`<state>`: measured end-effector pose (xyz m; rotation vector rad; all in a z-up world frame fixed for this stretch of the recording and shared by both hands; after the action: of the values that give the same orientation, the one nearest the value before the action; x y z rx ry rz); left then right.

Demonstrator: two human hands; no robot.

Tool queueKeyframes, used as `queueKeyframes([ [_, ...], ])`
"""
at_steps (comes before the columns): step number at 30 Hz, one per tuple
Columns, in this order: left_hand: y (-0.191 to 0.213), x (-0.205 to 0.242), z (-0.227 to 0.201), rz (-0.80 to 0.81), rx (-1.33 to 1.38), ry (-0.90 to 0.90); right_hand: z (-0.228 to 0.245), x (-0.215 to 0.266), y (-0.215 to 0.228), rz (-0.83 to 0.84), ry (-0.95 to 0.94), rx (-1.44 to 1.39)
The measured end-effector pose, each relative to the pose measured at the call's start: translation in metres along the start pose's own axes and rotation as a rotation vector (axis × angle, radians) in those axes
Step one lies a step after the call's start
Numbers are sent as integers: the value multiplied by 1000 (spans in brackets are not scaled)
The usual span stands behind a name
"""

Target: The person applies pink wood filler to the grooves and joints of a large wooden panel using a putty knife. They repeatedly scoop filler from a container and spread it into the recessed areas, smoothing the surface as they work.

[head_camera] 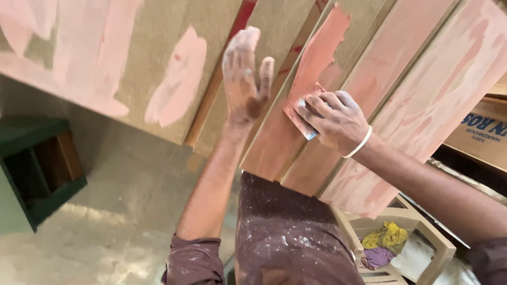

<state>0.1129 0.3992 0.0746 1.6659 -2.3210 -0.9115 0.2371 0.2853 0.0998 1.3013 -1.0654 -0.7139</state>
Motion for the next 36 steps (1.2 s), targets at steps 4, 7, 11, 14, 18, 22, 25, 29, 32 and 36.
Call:
queueKeyframes([
  [4, -29, -9, 5, 92, -29, -23, -85, -24, -7, 16, -170, 61],
  [7, -36, -6, 5, 108, -50, -31, -144, -37, 15, -294, -254, 63],
  [11, -26, -5, 13, 66, 82, 12, -123, -47, 15, -251, -243, -109],
  [14, -26, -6, 13, 58, 136, 11, -59, -39, 14, -100, -233, -176],
  [18, -15, -12, 8, 23, 244, 23, 25, -36, 43, -79, -75, 11],
  [22, -21, -18, 3, 41, 223, 26, -29, -22, 13, 437, -202, -177],
  [25, -41, -28, -2, 89, 157, -11, -110, -33, 57, -108, -108, -8],
  [29, -73, -53, -4, 133, 35, -54, -181, -29, 30, -396, -52, -81],
  [32, -86, -65, -9, 114, 9, -65, -205, -35, 5, -405, -51, -194],
  [36, -104, -80, -8, 95, 14, -56, -158, -31, 26, -449, 130, 109],
])
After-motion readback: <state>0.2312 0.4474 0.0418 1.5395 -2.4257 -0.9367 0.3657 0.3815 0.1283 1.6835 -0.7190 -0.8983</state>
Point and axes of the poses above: each hand's wrist, its own x-axis away from the middle knuckle, its own y-axis out of the back of the hand, z = x × y, the point moved 10 cm from there along -x, towards the middle knuckle, and after that the axes turned 5 degrees about x, right-handed, at the moved point
